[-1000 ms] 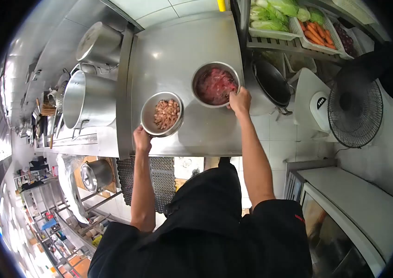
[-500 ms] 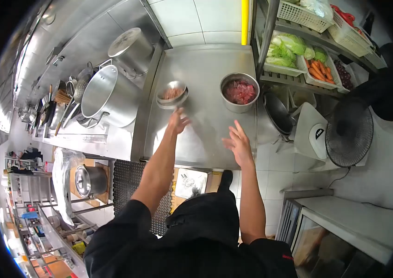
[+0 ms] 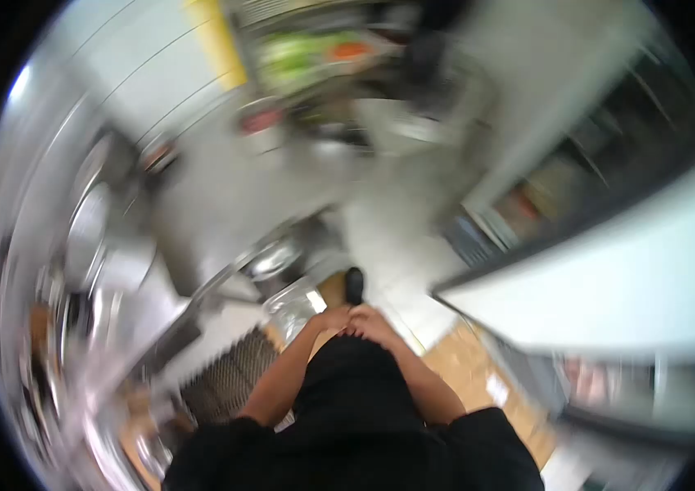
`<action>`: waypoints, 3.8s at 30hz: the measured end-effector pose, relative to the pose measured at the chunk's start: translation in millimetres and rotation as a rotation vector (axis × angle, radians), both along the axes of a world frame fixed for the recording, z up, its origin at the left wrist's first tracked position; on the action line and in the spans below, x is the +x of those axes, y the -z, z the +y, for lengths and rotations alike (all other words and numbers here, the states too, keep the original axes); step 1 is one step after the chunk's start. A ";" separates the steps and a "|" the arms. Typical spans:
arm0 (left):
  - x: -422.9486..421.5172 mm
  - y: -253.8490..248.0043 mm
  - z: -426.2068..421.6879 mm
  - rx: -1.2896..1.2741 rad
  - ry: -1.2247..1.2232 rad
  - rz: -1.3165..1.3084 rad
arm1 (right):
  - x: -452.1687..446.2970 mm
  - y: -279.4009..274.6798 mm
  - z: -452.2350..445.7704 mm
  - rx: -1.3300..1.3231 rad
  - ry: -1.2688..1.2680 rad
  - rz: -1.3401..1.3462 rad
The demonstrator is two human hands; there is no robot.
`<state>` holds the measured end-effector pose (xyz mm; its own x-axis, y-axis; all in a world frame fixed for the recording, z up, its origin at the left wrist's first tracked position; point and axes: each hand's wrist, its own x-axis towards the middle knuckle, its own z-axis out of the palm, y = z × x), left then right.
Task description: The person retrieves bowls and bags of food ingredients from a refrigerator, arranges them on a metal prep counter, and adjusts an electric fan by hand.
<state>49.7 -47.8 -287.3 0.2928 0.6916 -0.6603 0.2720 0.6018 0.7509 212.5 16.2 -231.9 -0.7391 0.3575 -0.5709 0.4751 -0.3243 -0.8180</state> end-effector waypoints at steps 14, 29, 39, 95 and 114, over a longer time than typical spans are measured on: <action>184.8 3.4 -55.1 -0.155 0.207 -0.018 | 547.2 -108.4 75.7 0.586 1.374 -0.129; 494.8 -91.0 130.7 0.313 0.398 0.075 | 767.7 -299.9 321.4 1.503 1.360 -0.384; 600.5 -170.1 171.4 0.456 0.482 -0.059 | 790.3 -333.9 298.5 1.431 1.209 -0.431; 295.6 -47.6 -104.9 0.168 -0.966 -1.011 | 304.2 -164.0 16.4 1.292 -0.202 0.421; -142.8 -130.9 -6.0 1.026 -1.937 -0.710 | -262.4 -146.2 162.6 0.919 -0.480 1.056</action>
